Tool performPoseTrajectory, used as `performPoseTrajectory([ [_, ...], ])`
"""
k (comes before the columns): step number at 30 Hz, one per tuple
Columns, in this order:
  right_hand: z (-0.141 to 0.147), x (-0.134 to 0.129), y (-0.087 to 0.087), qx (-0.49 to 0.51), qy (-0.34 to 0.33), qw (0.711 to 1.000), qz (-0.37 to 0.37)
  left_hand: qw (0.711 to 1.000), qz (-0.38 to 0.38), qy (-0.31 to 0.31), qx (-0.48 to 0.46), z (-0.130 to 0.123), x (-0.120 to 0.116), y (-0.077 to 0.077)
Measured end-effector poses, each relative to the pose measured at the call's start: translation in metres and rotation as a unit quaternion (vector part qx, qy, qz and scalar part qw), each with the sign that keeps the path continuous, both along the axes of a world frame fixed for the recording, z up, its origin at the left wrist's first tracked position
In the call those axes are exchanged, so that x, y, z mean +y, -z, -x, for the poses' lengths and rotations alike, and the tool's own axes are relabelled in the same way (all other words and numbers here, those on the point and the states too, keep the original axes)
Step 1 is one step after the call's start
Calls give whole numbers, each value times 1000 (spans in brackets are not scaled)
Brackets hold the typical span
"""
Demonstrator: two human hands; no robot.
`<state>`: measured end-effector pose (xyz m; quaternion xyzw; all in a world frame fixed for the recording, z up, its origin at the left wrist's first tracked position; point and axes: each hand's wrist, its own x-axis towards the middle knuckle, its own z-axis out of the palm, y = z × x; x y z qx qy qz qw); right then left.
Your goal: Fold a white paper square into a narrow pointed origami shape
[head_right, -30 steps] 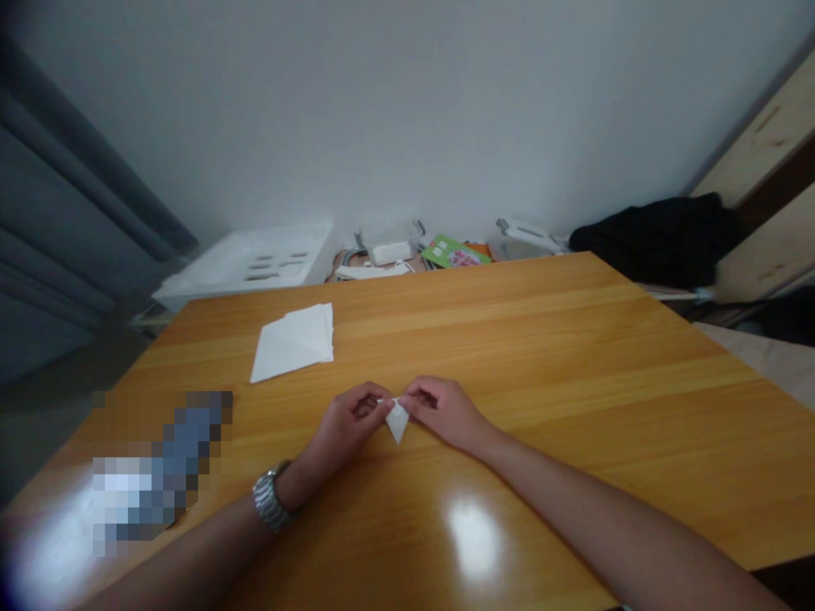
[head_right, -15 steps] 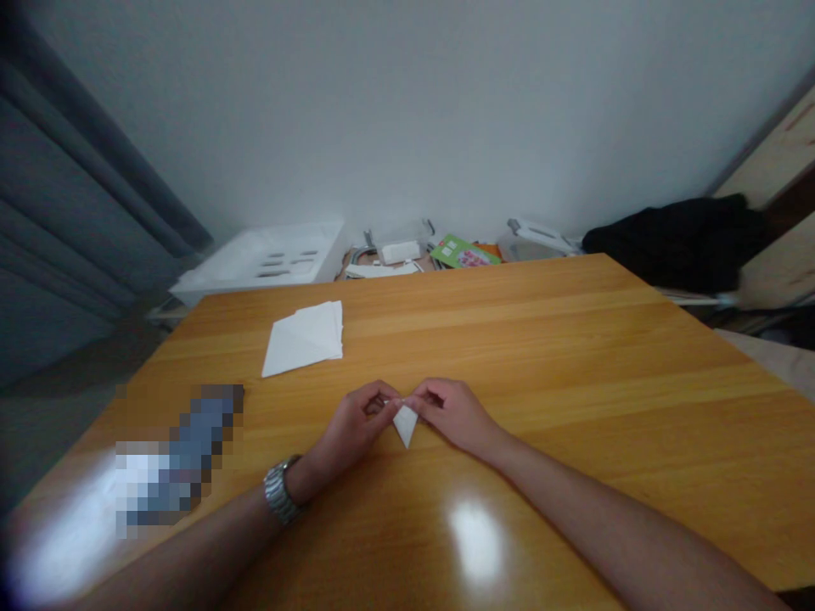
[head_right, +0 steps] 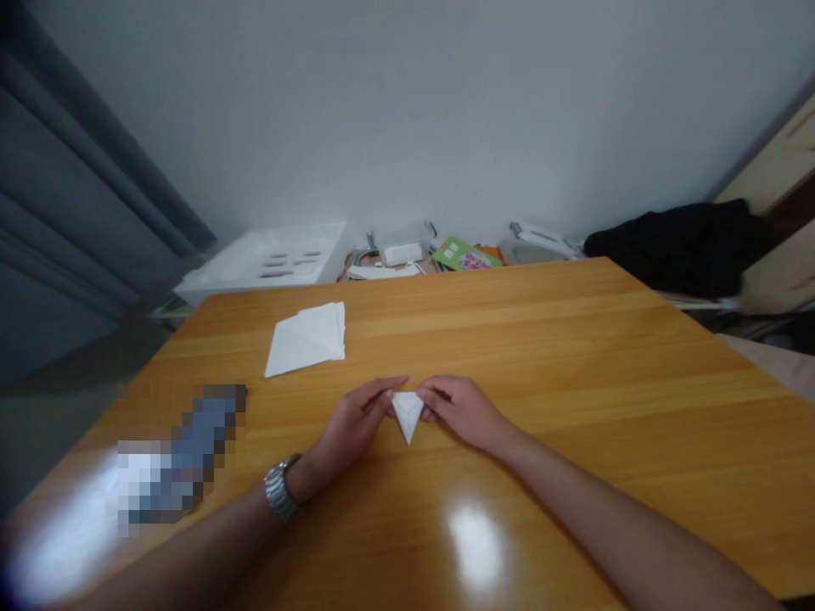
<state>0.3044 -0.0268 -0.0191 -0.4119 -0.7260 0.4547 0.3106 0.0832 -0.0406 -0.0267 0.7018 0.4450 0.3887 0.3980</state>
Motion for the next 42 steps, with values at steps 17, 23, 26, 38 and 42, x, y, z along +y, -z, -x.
performPoseTrajectory([
  [17, -5, 13, 8, -129, 56, 971, -191, 918, -247, 88, 297, 1, -7, -10],
  [23, -5, 12, 13, -128, 51, 966, -220, 907, -233, 101, 336, 1, -9, -8],
  [26, -4, 10, 12, -140, 31, 961, -238, 906, -230, 94, 344, 1, -9, -9],
  [38, -5, 3, 3, -299, -6, 913, -276, 903, -201, 91, 369, -1, -14, -12],
  [42, -8, 4, 3, -325, -13, 906, -269, 908, -201, 94, 354, -1, -13, -15],
])
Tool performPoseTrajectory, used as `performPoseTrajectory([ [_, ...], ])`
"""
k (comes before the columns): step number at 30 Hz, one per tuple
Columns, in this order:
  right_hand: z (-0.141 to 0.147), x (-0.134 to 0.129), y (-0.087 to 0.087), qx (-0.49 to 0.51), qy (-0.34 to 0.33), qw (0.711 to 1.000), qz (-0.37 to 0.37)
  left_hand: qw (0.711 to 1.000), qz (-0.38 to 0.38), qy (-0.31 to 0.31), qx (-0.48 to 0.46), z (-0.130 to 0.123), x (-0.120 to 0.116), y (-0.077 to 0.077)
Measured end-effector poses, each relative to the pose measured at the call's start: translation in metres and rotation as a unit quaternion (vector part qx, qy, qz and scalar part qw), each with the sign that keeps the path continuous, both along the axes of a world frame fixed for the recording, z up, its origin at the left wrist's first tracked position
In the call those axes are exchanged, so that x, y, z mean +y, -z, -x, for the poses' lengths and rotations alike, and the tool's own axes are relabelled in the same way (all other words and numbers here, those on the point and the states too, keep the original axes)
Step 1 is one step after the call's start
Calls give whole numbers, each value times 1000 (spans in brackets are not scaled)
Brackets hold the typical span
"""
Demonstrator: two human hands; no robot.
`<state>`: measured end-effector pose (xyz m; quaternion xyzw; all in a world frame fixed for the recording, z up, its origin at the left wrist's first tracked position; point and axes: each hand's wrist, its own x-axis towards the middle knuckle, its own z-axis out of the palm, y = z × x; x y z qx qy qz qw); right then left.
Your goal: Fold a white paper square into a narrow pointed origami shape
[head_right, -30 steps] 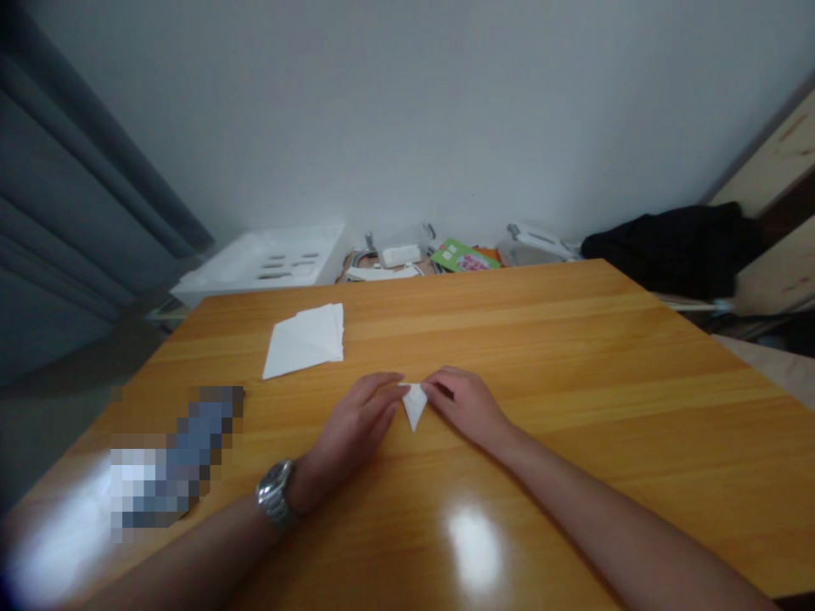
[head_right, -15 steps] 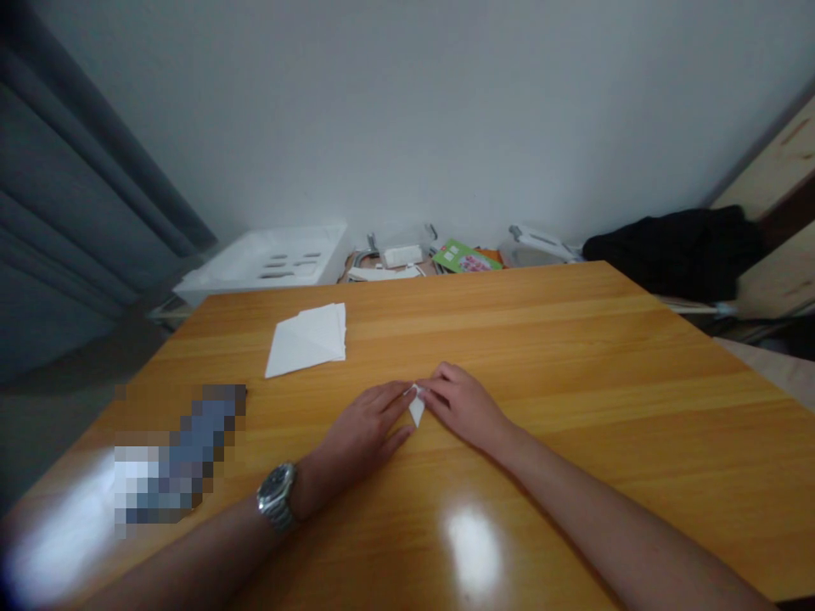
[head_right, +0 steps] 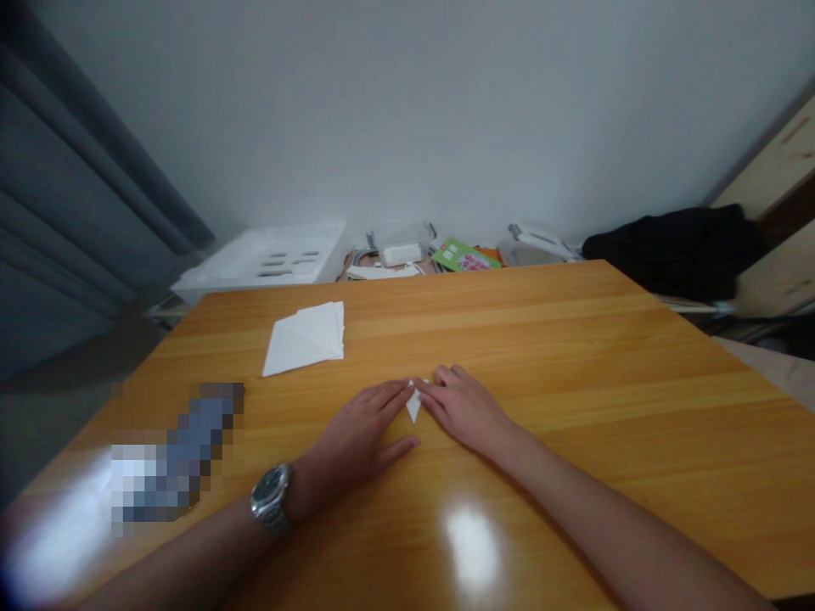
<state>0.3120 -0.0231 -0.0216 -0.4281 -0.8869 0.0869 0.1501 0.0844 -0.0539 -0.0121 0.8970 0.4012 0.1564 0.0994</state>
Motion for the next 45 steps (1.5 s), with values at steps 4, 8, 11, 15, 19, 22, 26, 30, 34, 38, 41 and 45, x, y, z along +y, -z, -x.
performPoseTrajectory([
  [4, -4, 2, -3, -34, 1, 999, 5, 1000, 0, 8, -6, 1, 1, -2],
  [8, -10, 5, -8, -44, -12, 999, 27, 1000, 8, 8, -12, 1, 1, -1],
  [11, -15, 8, -11, -36, -20, 998, 40, 1000, 9, 4, -8, 2, 1, 1],
  [15, -18, 9, -10, -29, -28, 999, 36, 1000, 10, 2, 3, 3, 1, 1],
  [19, -18, 10, -8, -24, -33, 999, 31, 1000, 6, 3, 2, 3, 1, 1],
  [22, -18, 11, -7, -27, -35, 999, 24, 1000, 1, 4, 2, 3, 1, 0],
  [26, -18, 11, -6, -10, -40, 999, 18, 1000, -5, 6, 7, 2, 2, 0],
  [30, -17, 11, -6, -7, -38, 999, 15, 1000, -6, -1, 14, 2, 2, -3],
  [34, -16, 11, -6, -18, -35, 999, 16, 1000, -2, 3, 10, 3, 3, -4],
  [38, -16, 11, -4, -4, -36, 999, 13, 1000, -6, -2, 4, 4, 5, -1],
  [41, -17, 12, -1, 34, -32, 999, 11, 1000, -4, -4, -5, 5, 7, 1],
  [45, -17, 13, 0, 73, -28, 997, 10, 1000, -1, -4, -12, 5, 8, -1],
])
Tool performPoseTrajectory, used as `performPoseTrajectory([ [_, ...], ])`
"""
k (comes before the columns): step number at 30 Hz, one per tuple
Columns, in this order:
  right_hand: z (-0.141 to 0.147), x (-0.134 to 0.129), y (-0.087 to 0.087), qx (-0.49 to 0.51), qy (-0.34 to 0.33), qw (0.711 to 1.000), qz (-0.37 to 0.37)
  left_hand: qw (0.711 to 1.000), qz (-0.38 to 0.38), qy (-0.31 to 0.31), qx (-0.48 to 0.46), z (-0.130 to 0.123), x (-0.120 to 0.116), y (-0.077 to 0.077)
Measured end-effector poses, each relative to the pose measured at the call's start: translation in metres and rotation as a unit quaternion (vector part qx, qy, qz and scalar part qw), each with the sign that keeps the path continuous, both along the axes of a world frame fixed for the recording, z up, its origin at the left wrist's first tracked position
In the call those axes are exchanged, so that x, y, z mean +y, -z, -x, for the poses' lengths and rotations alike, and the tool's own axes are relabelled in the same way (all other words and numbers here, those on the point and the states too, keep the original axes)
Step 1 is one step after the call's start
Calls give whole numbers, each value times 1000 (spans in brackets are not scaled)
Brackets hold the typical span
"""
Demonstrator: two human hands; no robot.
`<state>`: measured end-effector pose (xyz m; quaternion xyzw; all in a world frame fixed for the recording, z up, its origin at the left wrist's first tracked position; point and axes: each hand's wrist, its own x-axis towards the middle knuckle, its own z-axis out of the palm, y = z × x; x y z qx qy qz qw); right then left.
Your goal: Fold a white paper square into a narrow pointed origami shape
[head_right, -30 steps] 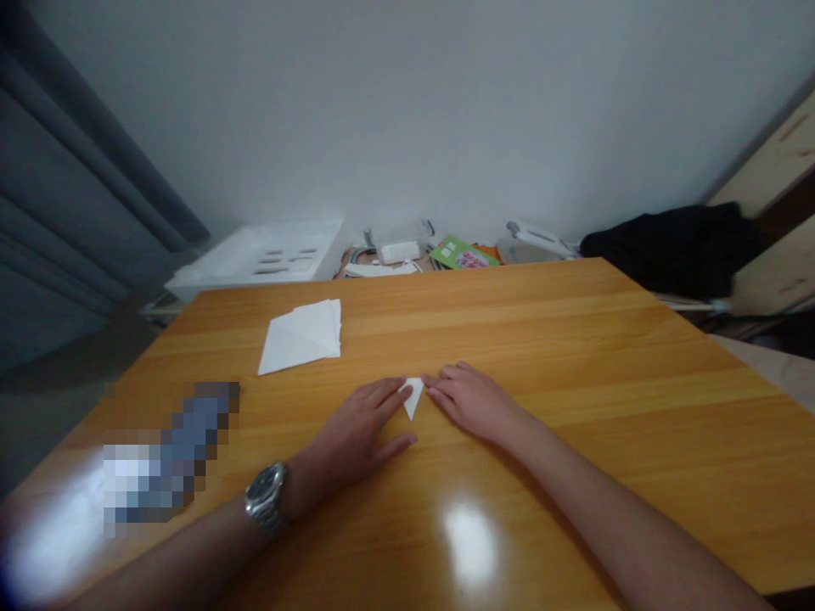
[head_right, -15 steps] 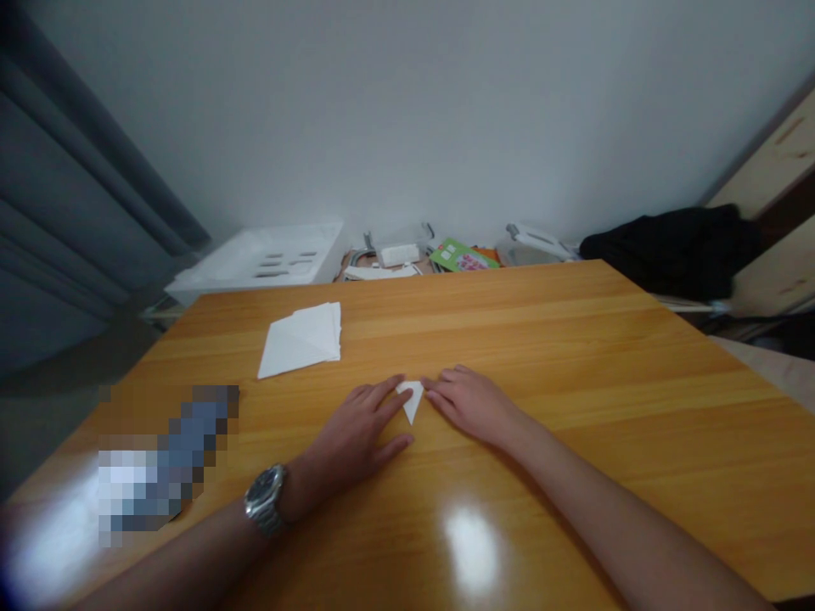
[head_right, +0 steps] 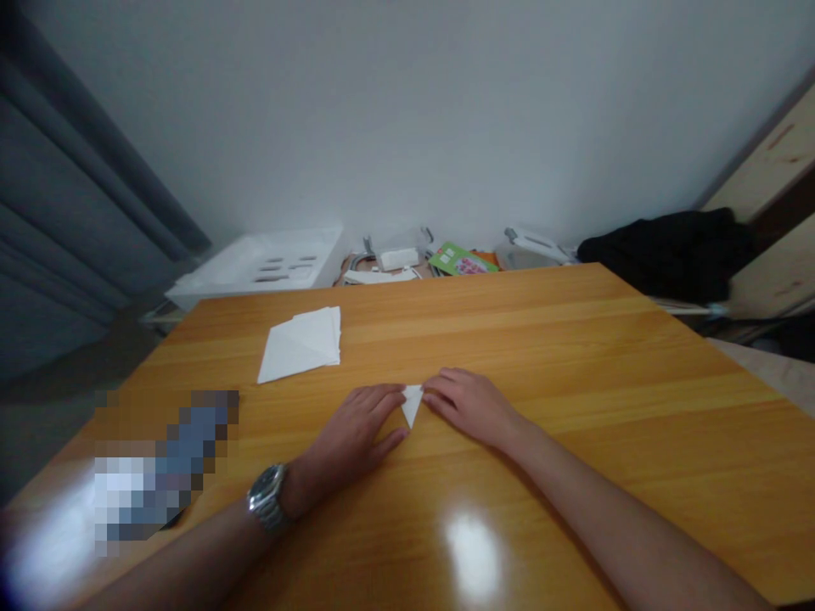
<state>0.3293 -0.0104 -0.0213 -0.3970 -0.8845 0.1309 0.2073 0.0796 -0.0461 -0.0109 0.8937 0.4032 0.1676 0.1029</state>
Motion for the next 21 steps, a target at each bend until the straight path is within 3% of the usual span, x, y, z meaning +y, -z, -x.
performPoseTrajectory([
  [6, 2, -1, -1, -13, -47, 999, -8, 1000, -7, 2, -9, 1, 1, 3],
  [21, 3, -1, 3, 11, -82, 997, 5, 1000, -22, -9, -9, 1, 2, 8],
])
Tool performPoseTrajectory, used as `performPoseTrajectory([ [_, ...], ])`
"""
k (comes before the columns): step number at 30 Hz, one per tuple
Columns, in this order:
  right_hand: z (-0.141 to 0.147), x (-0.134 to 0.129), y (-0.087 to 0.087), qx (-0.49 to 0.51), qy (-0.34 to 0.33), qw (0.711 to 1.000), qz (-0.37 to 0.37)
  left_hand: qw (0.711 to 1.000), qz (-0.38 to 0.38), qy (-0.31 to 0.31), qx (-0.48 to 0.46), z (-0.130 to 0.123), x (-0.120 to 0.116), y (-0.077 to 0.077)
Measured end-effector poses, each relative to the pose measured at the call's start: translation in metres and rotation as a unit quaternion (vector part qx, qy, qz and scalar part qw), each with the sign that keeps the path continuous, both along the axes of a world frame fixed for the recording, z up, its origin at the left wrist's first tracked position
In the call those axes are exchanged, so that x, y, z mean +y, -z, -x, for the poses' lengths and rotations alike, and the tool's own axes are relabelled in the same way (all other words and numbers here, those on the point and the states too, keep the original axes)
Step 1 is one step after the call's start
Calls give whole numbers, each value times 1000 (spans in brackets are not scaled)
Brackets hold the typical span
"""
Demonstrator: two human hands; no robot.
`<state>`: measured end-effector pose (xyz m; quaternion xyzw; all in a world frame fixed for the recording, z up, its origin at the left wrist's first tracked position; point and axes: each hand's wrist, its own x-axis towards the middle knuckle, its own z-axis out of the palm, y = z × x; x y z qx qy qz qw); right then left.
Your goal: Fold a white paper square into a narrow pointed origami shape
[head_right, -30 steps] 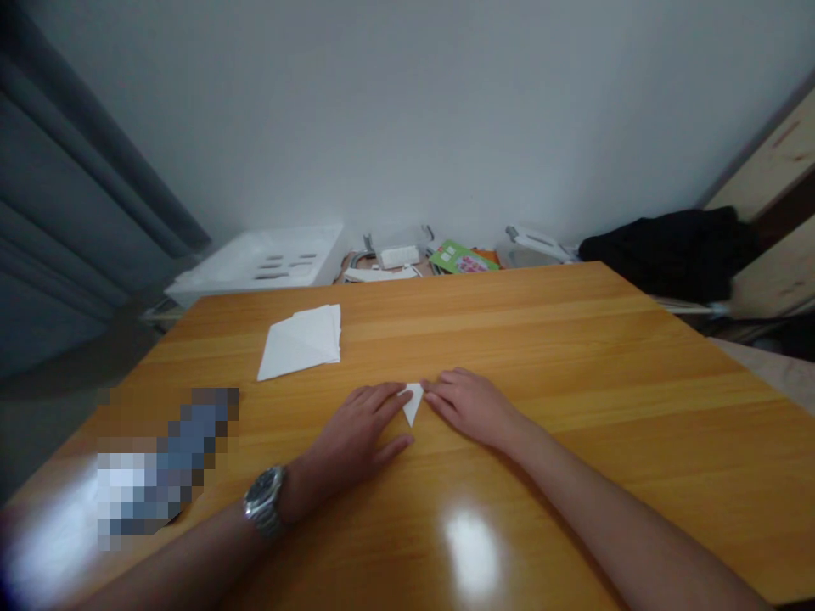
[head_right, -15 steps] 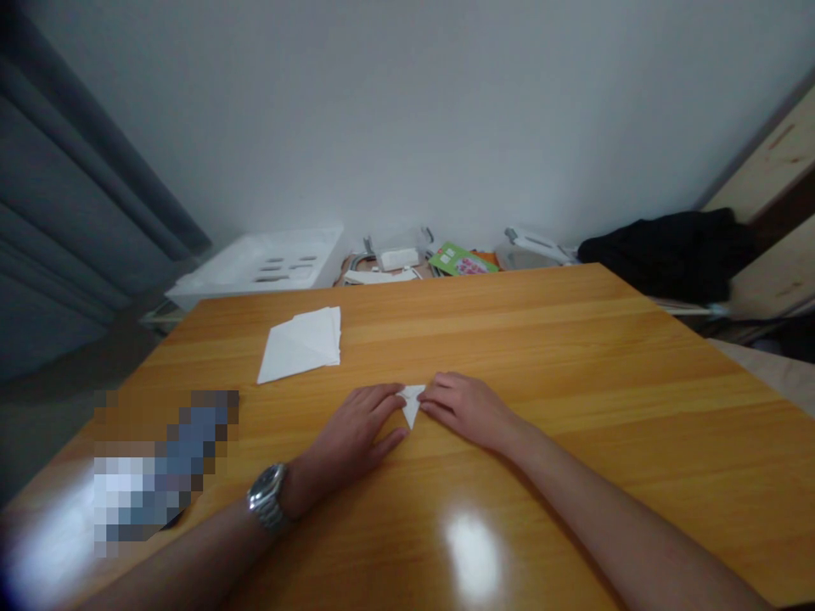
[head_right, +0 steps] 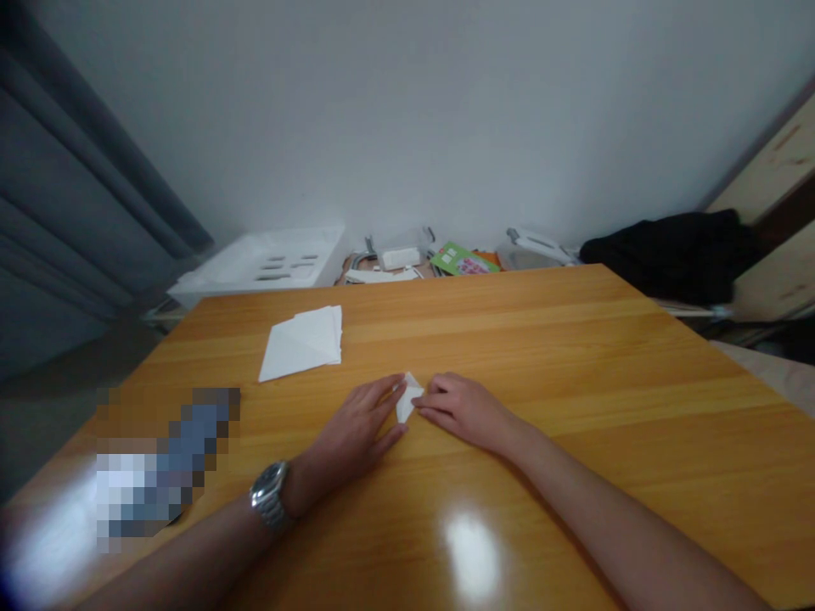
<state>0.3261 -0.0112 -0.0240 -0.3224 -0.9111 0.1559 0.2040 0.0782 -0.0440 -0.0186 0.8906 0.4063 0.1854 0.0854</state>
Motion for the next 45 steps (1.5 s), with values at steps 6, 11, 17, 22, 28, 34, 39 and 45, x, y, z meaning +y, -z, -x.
performPoseTrajectory([
  [6, 1, -2, -1, 12, -4, 1000, 8, 1000, 2, -4, 7, -1, 3, 3],
  [11, 2, -3, -3, 14, -4, 1000, 14, 1000, 8, -19, -2, 0, 5, 7],
  [17, 5, -5, -1, 30, 24, 999, 25, 999, 19, -23, -20, 0, 5, 5],
  [22, 12, -6, 4, 27, 72, 997, 28, 999, 25, -16, -39, 1, 5, 3],
  [28, 13, -4, 6, 24, 76, 997, 24, 998, 25, -17, -47, 1, 6, 6],
  [34, 14, -5, 3, 34, 85, 995, 39, 998, 26, -13, -56, 1, 7, 5],
  [39, 14, -4, 4, 43, 80, 995, 47, 993, 45, -19, -109, 2, 9, 5],
  [45, 13, -3, 6, 52, 79, 994, 49, 979, 92, -54, -171, 5, 15, 9],
])
